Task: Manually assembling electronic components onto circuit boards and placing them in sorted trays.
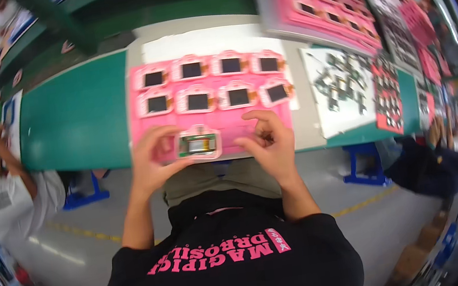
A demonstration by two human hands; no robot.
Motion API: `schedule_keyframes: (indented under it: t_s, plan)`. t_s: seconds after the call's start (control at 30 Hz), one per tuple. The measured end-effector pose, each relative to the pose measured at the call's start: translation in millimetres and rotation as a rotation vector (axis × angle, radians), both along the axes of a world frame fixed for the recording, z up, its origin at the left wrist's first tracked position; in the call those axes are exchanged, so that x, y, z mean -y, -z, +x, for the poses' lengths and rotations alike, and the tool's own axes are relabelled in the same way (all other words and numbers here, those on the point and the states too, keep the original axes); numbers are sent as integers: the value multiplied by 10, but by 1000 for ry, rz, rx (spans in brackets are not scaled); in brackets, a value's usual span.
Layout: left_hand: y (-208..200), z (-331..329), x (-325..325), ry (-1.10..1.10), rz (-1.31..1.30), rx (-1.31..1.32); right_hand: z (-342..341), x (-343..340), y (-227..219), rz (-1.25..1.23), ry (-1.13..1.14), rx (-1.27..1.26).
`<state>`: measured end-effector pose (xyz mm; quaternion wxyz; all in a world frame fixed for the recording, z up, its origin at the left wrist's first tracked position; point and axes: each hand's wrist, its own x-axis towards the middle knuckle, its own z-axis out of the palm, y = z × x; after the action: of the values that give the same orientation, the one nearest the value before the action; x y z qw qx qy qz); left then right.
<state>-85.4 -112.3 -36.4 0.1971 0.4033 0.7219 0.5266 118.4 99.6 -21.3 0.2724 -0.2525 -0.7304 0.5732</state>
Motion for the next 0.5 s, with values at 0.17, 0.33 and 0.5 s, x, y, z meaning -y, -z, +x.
schedule_keyframes:
  t_s: [0.17, 0.33, 0.5]
  plan:
    - [-678, -584, -692, -59, 59, -61, 679, -887, 184, 328, 624, 385]
    - [-355, -1843, -2045, -8, -70, -295, 1091, -1275, 297, 370, 877, 678]
    - [218, -2397, -2689, -105, -246, -387, 1211, -1406, 475, 395, 864, 689]
